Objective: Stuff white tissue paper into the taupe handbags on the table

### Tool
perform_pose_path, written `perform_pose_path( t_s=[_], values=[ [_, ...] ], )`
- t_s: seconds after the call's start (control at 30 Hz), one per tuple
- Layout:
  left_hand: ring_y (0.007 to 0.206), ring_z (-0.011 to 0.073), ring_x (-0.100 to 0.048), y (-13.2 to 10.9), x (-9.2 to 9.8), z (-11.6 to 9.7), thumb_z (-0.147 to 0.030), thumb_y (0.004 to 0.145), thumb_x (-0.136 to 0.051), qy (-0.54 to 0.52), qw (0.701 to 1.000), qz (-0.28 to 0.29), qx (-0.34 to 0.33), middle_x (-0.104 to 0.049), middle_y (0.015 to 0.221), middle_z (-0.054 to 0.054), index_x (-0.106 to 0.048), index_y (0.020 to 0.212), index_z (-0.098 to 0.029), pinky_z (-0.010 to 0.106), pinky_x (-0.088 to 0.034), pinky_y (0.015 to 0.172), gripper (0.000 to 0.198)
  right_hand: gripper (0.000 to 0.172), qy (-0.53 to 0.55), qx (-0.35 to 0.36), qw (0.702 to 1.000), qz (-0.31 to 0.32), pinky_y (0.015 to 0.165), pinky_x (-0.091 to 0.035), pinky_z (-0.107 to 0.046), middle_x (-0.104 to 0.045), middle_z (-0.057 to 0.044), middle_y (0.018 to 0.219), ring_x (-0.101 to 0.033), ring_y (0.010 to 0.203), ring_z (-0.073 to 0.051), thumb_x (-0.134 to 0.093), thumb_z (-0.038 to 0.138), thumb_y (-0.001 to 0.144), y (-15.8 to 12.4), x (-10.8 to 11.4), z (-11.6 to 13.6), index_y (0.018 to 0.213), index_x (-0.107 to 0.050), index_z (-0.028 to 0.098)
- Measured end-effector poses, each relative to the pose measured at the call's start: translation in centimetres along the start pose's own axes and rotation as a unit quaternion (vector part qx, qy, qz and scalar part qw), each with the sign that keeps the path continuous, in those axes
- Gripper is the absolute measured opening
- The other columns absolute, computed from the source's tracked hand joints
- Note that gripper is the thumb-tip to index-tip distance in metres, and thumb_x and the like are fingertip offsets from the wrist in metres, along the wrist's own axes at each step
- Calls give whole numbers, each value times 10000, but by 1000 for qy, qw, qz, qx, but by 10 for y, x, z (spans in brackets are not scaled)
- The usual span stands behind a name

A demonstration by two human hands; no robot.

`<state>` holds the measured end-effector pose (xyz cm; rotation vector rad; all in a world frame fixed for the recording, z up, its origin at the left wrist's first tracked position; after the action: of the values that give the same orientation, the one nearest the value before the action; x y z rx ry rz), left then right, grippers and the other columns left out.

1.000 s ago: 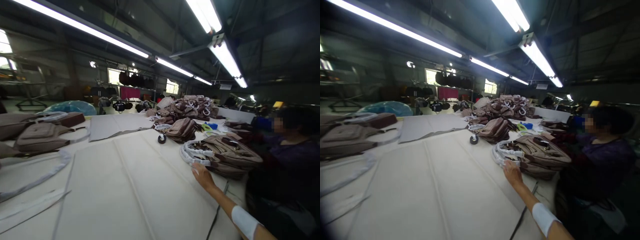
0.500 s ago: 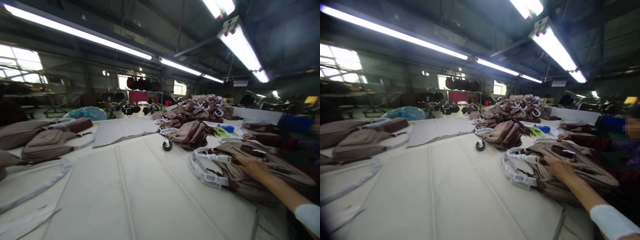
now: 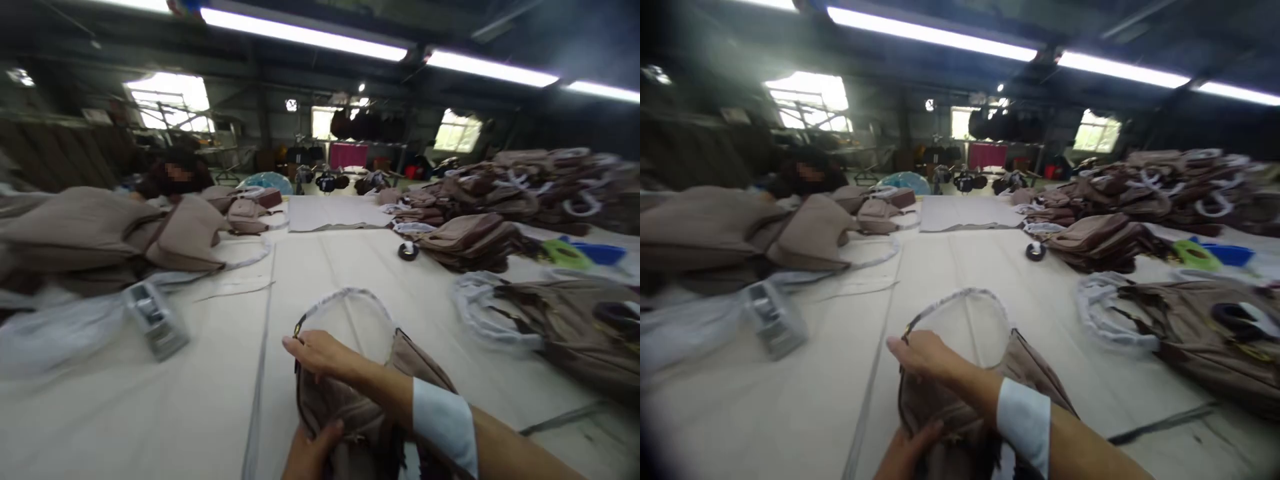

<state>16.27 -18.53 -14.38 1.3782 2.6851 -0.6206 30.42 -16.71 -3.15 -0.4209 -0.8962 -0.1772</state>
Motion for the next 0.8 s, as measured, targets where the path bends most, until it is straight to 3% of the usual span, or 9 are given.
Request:
perform_pose_path(
  t_s=[0.1,0.17,0.23,0.37,0.47,0.53,0.63,0.7,0.8],
  values=[
    [1198,339,-530,-18,84,-10,-465,631,-769,-98,994,-33,43,-612,1242,138,-564,1243,-145,433,-423,1036,721,605,117,62,990,37,528,-516,-229,-638,-114,1067,-659,794,-167,-123,516,953,5,-9,27,1096,-565,128],
    [1095,329,-605,-35,147,-25,-409,669,-761,-125,987,-27,96,-646,1176,163,-570,1224,-111,448,-458,993,659,542,134,81,988,-13,623,-542,-254,-618,-118,1117,-630,942,-186,-179,501,953,1,-5,23,1166,-526,143],
    [1008,311,-650,-51,204,-40,-430,700,-744,-105,984,-62,128,-681,1096,163,-575,1201,-90,441,-481,964,629,444,70,135,983,-107,730,-545,-313,-662,-99,1010,-635,910,-203,-364,492,917,-3,-10,15,1109,-584,157],
    [930,276,-674,-65,268,-55,-557,771,-626,-19,984,-123,130,-707,1015,147,-594,1136,-73,406,-506,927,607,467,-97,330,935,-83,902,-520,-415,-593,-141,1241,-583,1106,-268,-563,358,844,-10,-82,23,1264,-536,156],
    [896,267,-672,-59,286,-55,-622,817,-486,123,980,-130,83,-711,970,126,-622,1070,-91,401,-526,876,604,349,-222,424,877,-42,895,-526,-492,-477,-139,1383,-486,1236,-327,-567,200,823,-7,-144,37,1167,-612,163],
    [905,273,-652,-58,295,-55,-614,815,-468,219,958,-181,45,-703,935,110,-637,1013,-112,420,-510,886,565,215,-261,437,860,-40,829,-565,-465,-478,-147,1377,-484,1238,-334,-528,132,826,2,-158,42,986,-672,137],
    [984,288,-576,-66,299,-60,-528,811,-495,309,896,-318,-16,-651,995,118,-606,1013,-130,490,-408,983,460,225,-255,429,863,-79,871,-558,-423,-445,-172,1401,-409,1298,-337,-559,81,775,23,-128,44,977,-654,109],
    [995,263,-543,-70,284,-67,-460,843,-467,375,855,-350,-83,-620,1014,107,-597,1005,-152,467,-388,993,372,233,-254,392,877,-114,930,-526,-424,-384,-172,1445,-326,1352,-329,-567,75,776,44,-97,46,997,-633,104],
    [966,208,-563,-57,234,-76,-308,906,-402,530,802,-199,-189,-624,969,67,-612,991,-191,360,-458,905,255,232,-286,343,893,-59,935,-523,-409,-319,-144,1489,-275,1384,-292,-585,120,814,83,-74,53,1043,-624,127]
  ],
)
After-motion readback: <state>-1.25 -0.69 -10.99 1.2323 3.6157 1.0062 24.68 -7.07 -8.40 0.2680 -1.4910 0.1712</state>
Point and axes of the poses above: each hand's wrist, its own y-axis towards the middle knuckle, its own x-axis out of the back of the hand, z = x × y, the point moved 1 cm from there along y, towards the middle knuckle
